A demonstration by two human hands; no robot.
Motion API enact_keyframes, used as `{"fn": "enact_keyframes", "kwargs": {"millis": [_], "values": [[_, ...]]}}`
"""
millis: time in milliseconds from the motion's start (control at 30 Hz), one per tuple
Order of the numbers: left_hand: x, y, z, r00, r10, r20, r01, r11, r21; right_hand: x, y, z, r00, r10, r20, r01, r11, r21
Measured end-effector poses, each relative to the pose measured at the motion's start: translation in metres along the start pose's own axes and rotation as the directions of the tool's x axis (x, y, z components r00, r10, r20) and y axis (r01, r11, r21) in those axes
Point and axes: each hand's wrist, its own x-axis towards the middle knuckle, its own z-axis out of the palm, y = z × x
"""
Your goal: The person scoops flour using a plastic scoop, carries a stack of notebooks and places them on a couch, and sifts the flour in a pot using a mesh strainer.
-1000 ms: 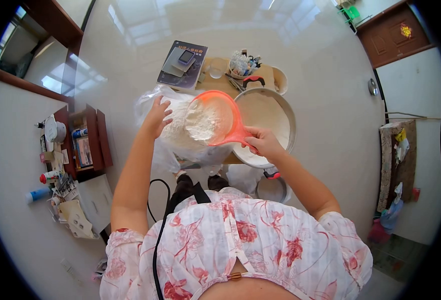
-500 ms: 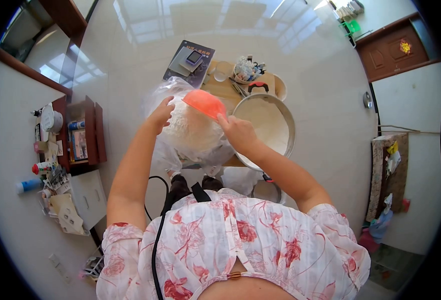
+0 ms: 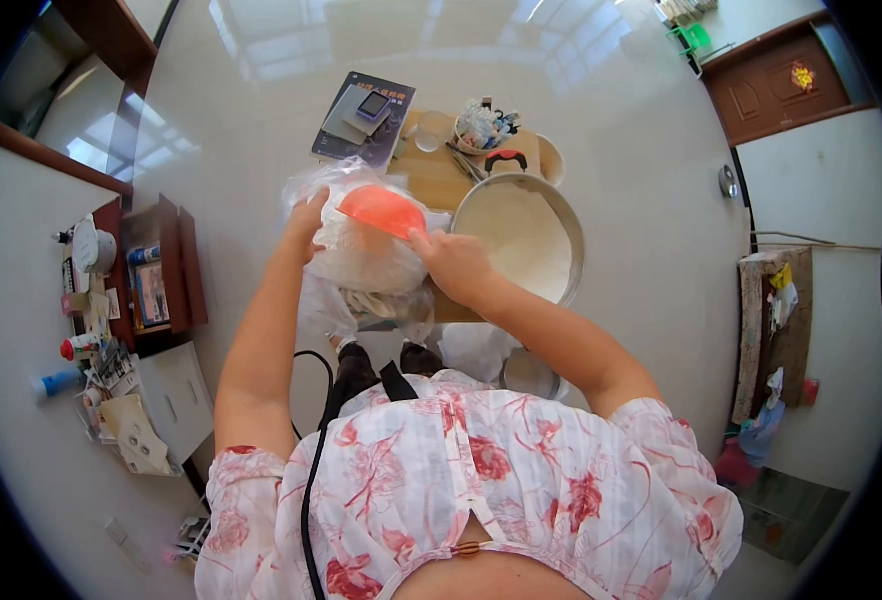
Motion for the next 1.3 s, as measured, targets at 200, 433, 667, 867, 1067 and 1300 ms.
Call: {"fn": "enact_keyframes", "kwargs": {"millis": [200,433,667,867,1067,1300], "values": [[-0.016,0.015,-0.002,0.999,-0.02,0.047,0.02,1.0,-0.008,-0.002,-0.008,0.013,0.997,0.071,-0.018,-0.07,0.997,0.04],[-0.018,0.015,-0.014,0.994,-0.056,0.09,0.06,0.997,-0.044,0.001,-0.008,0.015,0.986,0.162,-0.031,-0.156,0.978,0.135],[-0.021,0.018,-0.017,0.993,-0.045,0.107,0.048,0.998,-0.031,-0.001,-0.001,0.016,0.971,0.238,0.0,-0.232,0.947,0.222],[-0.025,0.022,-0.013,0.996,-0.024,0.082,0.026,0.999,-0.031,0.001,0.006,0.005,0.931,0.358,0.065,-0.36,0.877,0.32],[-0.026,0.026,-0.016,0.997,-0.022,0.071,0.024,0.999,-0.023,-0.002,0.012,0.013,0.93,0.368,0.004,-0.337,0.847,0.41],[-0.027,0.028,-0.014,0.997,-0.014,0.072,0.016,1.0,-0.021,-0.012,0.022,0.013,0.903,0.429,-0.03,-0.303,0.683,0.664]]}}
